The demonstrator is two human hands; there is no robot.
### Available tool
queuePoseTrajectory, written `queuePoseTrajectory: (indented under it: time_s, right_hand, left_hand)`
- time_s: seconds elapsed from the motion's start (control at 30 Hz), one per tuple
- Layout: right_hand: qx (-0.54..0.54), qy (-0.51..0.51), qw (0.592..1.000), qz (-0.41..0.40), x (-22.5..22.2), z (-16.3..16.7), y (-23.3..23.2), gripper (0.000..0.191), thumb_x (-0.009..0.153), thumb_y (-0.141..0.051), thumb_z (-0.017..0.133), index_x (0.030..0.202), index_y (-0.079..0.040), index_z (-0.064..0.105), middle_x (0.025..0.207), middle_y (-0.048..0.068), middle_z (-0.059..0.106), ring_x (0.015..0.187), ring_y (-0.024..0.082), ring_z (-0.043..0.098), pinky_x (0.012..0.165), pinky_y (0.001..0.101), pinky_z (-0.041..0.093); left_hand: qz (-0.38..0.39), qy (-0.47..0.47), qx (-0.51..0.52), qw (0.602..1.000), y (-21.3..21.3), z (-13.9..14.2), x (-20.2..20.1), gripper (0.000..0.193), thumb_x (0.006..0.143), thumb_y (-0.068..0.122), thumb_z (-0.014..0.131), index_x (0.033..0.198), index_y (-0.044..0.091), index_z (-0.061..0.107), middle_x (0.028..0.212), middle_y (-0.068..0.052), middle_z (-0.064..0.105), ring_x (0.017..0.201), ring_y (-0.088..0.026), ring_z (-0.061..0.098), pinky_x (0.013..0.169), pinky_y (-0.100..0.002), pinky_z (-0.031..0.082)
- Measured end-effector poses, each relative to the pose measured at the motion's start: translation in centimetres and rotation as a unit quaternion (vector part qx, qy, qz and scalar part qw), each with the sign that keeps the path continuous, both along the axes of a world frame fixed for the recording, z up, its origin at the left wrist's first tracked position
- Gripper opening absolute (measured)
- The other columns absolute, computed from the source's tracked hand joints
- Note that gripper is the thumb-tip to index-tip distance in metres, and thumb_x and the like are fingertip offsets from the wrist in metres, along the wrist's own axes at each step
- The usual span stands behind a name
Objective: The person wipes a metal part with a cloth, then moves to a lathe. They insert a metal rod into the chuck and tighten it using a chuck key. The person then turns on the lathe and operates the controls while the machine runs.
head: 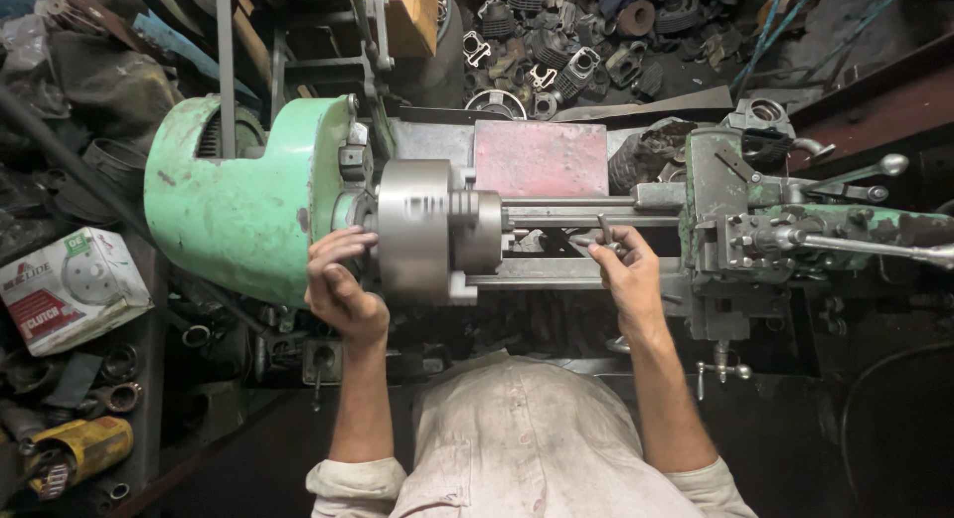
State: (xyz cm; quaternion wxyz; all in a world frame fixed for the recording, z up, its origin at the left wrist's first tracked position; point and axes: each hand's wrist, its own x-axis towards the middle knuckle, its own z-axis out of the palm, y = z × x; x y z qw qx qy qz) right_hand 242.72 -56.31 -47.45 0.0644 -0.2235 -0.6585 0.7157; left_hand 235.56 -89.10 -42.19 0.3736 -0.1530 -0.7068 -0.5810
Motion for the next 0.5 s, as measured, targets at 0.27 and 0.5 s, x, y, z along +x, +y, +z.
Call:
queuePoseTrajectory:
  time_s: [0.27,0.5]
  right_hand:
    - [-0.009,-0.015,1.000,0.000,0.00,-0.01,-0.23,0.014,0.093,-0.008,0.071,0.104,-0.009,0.064,0.068,-0.009,0.049,0.053,-0.001,0.037,0.045,0.0197,0.025]
    - [-0.002,-0.016,1.000,-0.002,-0.05,0.19,-0.26,0.014,0.093,-0.008,0.072,0.104,-0.009,0.063,0.069,-0.009,0.049,0.054,-0.001,0.038,0.045,0.0193,0.026]
  left_hand:
    - [-0.007,-0.049,-0.027,0.998,-0.14,0.66,0.03,0.032,0.114,0.020,0.037,0.101,0.000,0.059,0.106,-0.015,0.073,0.110,-0.031,0.069,0.102,-0.041,0.055]
    - [-0.003,-0.123,-0.041,0.992,-0.30,0.23,-0.30,0.033,0.114,0.023,0.041,0.105,0.002,0.064,0.114,-0.013,0.073,0.113,-0.028,0.070,0.104,-0.040,0.055]
